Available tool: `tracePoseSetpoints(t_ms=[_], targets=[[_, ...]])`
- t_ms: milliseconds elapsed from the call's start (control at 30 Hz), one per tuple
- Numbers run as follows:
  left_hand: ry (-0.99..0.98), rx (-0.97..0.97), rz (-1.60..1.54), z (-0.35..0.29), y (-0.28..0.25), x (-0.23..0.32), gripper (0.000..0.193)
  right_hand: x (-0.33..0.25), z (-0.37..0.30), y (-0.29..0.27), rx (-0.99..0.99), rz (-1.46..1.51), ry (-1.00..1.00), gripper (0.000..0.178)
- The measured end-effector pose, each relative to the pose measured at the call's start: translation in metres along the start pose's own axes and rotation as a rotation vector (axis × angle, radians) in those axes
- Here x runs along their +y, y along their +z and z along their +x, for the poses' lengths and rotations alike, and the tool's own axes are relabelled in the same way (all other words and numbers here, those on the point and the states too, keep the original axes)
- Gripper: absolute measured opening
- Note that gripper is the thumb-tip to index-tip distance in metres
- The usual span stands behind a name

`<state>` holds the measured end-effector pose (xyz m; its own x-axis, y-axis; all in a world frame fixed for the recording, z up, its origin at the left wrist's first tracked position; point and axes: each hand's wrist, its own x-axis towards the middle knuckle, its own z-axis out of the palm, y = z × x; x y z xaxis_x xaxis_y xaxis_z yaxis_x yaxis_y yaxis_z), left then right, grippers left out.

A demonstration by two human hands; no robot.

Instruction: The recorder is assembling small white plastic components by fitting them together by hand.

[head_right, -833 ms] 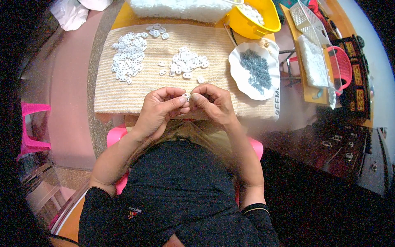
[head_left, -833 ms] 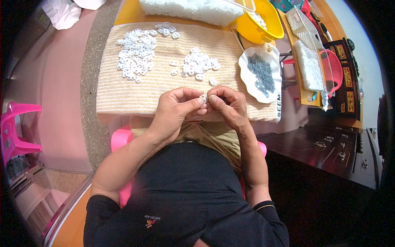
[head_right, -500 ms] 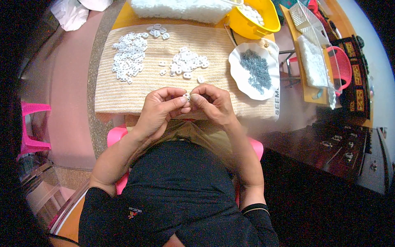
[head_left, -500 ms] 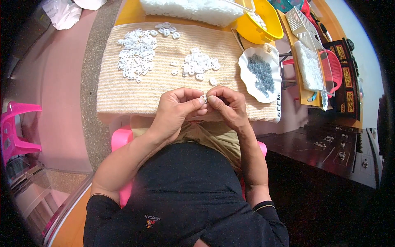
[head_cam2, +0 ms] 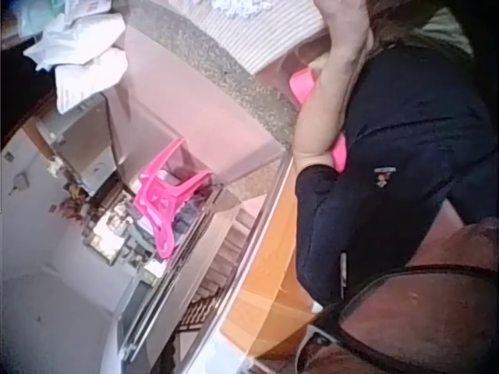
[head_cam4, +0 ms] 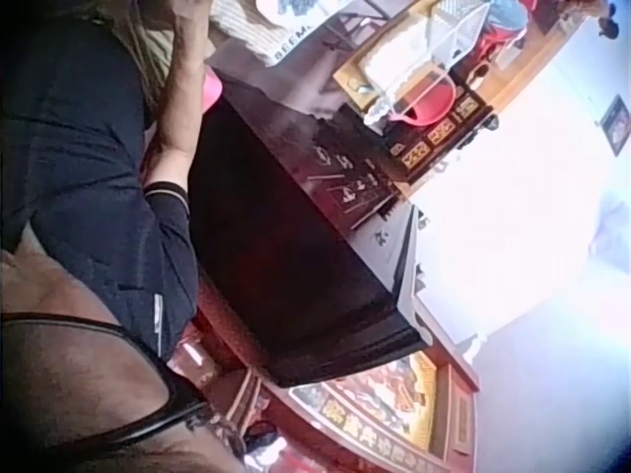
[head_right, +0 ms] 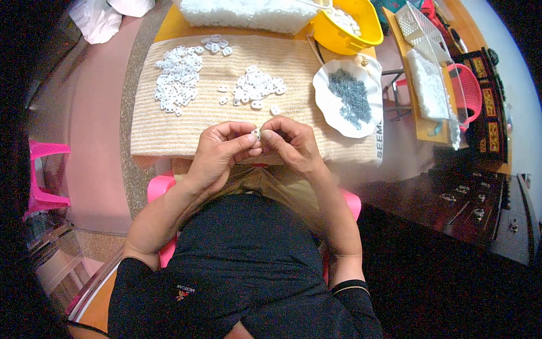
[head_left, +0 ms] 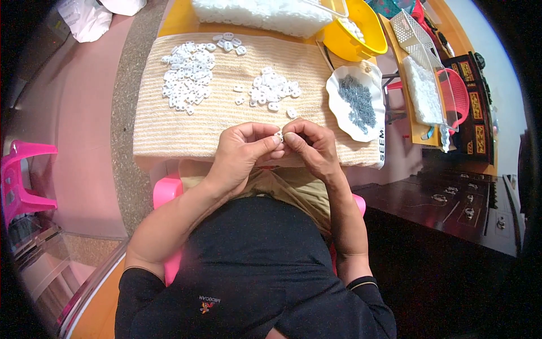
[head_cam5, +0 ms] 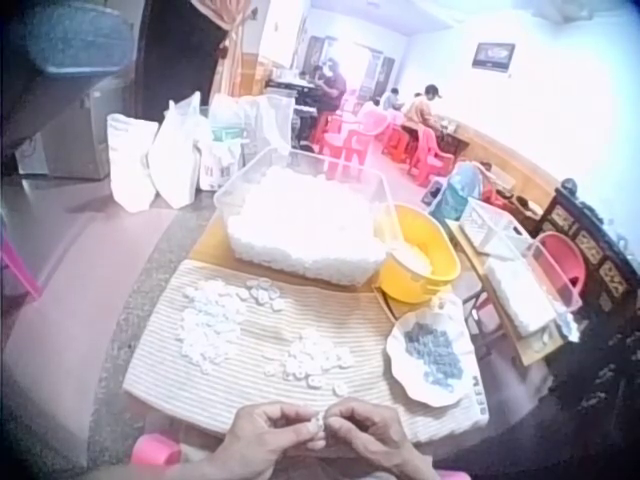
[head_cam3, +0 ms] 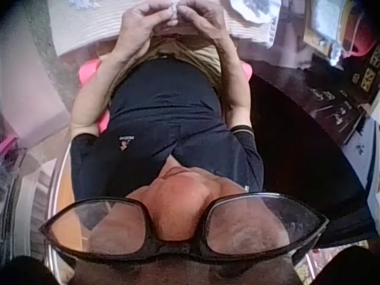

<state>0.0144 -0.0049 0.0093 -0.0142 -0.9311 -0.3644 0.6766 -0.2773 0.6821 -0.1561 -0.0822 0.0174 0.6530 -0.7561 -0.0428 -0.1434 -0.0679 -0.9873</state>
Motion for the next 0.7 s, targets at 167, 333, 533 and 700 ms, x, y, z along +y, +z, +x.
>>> tracePoseSetpoints(t_ms=[167, 333, 533, 700], targets=[[0.019, -0.004, 0.003, -0.0009, 0.0007, -0.0011, 0.016, 0.0014, 0.0000, 0.0011, -0.001, 0.020, -0.001, 0.011], [0.031, 0.000, 0.006, -0.0008, 0.0016, -0.0024, 0.016, 0.0046, -0.0001, 0.0024, 0.011, 0.011, -0.009, 0.013], [0.055, 0.011, 0.005, -0.0012, 0.0026, -0.0052, 0.015, 0.0050, 0.0009, 0.0057, 0.024, -0.005, -0.043, 0.015], [0.073, 0.018, 0.007, -0.0018, 0.0032, -0.0061, 0.015, 0.0069, 0.0002, 0.0062, 0.033, -0.050, -0.037, 0.016]])
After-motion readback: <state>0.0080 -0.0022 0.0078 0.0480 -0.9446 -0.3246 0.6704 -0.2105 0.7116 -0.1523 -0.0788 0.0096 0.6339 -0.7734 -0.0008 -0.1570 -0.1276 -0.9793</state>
